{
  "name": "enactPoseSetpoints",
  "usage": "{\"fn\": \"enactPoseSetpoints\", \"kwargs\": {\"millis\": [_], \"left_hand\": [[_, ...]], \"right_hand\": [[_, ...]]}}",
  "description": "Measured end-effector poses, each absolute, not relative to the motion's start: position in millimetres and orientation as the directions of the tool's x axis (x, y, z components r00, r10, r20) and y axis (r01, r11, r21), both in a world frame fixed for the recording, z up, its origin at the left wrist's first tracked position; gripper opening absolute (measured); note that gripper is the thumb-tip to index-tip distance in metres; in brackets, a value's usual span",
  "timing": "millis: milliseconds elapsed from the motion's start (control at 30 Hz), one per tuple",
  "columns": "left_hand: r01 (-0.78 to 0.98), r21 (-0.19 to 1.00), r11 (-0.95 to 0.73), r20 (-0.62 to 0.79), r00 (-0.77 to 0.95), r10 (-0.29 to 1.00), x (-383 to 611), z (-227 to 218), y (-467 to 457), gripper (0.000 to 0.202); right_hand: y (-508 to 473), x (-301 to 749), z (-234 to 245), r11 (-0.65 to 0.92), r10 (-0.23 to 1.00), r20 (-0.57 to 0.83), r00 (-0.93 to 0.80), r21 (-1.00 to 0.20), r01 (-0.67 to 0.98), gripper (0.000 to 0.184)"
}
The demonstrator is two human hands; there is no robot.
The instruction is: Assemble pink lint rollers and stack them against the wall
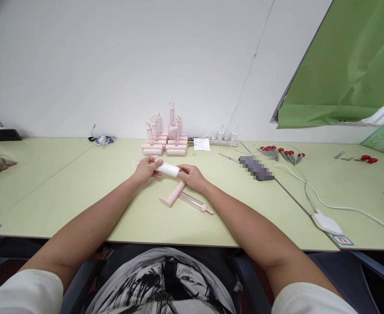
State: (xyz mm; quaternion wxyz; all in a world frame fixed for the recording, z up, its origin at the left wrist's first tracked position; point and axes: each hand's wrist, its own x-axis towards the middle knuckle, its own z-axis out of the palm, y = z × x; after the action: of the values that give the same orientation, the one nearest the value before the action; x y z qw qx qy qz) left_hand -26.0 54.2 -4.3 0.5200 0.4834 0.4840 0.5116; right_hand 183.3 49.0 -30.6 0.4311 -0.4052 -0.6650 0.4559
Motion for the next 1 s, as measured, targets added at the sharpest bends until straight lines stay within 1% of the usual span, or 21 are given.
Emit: {"fn": "enactPoseSetpoints", "kwargs": {"millis": [267, 433, 633, 833, 1000], "left_hand": [[-0.036, 0.999, -0.02, 0.02, 0.003, 1.0, -23.7, -7.8, 53.3, 0.043], [-0.027, 1.0, -0.015, 0.015, -0.022, 1.0, -23.6, -9.1, 53.8, 0.041], [-0.025, 0.999, 0.032, -0.032, -0.012, 0.999, -23.0, -12.9, 55.5, 0.046], [-0.018, 0.998, 0.065, -0.065, -0.021, 0.998, -22.0, -16.6, 57.2, 0.049], [-0.027, 0.996, 0.083, -0.084, -0.046, 0.995, -24.2, -14.9, 58.3, 0.05]], "right_hand": [[48.5, 182.9, -27.3, 0.239, 0.949, 0.194, -0.249, -0.957, 0.163, 0.032], [49.3, 182.1, -25.8, 0.122, 0.979, 0.104, -0.177, -0.988, 0.095, 0.038], [52.0, 181.8, -22.2, 0.006, 0.989, -0.005, -0.148, -0.998, 0.068, 0.041], [52.0, 181.3, -22.5, -0.019, 0.993, -0.034, -0.111, -0.991, 0.135, 0.039], [52.9, 182.4, -24.9, 0.001, 0.999, -0.009, -0.051, -0.978, 0.208, 0.04]]}}
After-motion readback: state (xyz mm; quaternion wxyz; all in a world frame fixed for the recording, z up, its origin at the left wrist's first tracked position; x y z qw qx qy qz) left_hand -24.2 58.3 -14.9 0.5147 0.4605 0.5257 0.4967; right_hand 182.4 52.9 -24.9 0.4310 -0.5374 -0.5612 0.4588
